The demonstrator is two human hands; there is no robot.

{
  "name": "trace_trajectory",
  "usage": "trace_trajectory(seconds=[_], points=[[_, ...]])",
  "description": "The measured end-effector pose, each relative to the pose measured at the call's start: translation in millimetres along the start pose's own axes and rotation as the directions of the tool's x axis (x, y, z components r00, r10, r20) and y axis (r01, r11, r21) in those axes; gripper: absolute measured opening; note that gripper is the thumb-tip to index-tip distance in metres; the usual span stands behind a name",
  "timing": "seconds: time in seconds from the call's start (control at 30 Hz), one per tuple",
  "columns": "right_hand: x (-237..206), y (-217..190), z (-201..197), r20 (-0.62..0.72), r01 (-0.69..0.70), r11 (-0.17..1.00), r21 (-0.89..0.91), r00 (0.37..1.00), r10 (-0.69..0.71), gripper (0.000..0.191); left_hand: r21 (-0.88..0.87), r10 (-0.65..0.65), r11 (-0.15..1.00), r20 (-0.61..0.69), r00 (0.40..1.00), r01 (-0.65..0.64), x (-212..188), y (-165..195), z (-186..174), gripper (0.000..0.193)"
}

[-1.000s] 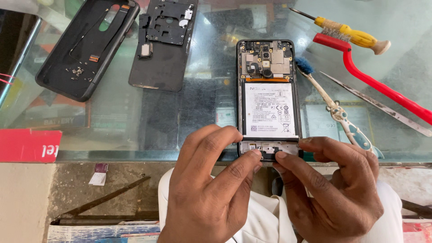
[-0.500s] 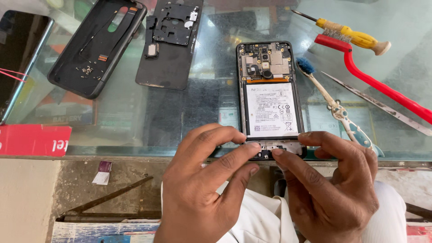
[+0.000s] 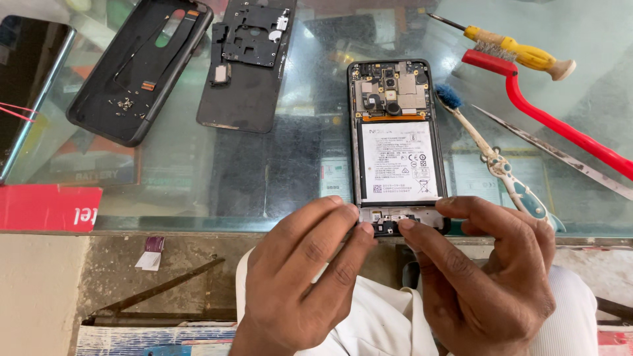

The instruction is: The person cleans a small black phone component using a toothbrush and liquid from a bottle, then attempts to fit it into the bottom of a disassembled smartphone. The person continues to clean the component with the toothbrush.

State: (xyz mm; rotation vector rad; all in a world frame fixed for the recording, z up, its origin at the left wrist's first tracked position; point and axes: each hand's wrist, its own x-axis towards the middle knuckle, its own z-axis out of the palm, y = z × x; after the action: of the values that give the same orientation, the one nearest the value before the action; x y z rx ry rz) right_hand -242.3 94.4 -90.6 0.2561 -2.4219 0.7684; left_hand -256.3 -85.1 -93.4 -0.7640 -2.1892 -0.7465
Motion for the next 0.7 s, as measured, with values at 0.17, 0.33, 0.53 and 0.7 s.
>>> trace_trajectory(seconds=[0.17, 0.33, 0.53, 0.7], points=[[0, 2, 2, -0.027, 0.014, 1.0, 0.021, 1.0, -0.013, 0.038, 0.032, 0.099, 0.995, -0.112, 0.989, -0.096, -4, -6, 16, 0.007], [0, 4, 4, -0.019, 0.017, 1.0, 0.022, 1.0, -0.017, 0.039, 0.058, 0.028, 0.998, -0.143, 0.989, -0.02, -10, 1, 23, 0.01], [-1, 7, 4, 0.001, 0.022, 1.0, 0.018, 1.0, -0.022, 0.04, 0.09, -0.035, 0.995, -0.069, 0.997, 0.041, -22, 11, 27, 0.018], [-2, 11, 5, 0.015, 0.009, 0.999, 0.048, 1.0, -0.009, 0.044, 0.128, -0.043, 0.99, -0.159, 0.986, 0.064, -27, 9, 44, 0.015]])
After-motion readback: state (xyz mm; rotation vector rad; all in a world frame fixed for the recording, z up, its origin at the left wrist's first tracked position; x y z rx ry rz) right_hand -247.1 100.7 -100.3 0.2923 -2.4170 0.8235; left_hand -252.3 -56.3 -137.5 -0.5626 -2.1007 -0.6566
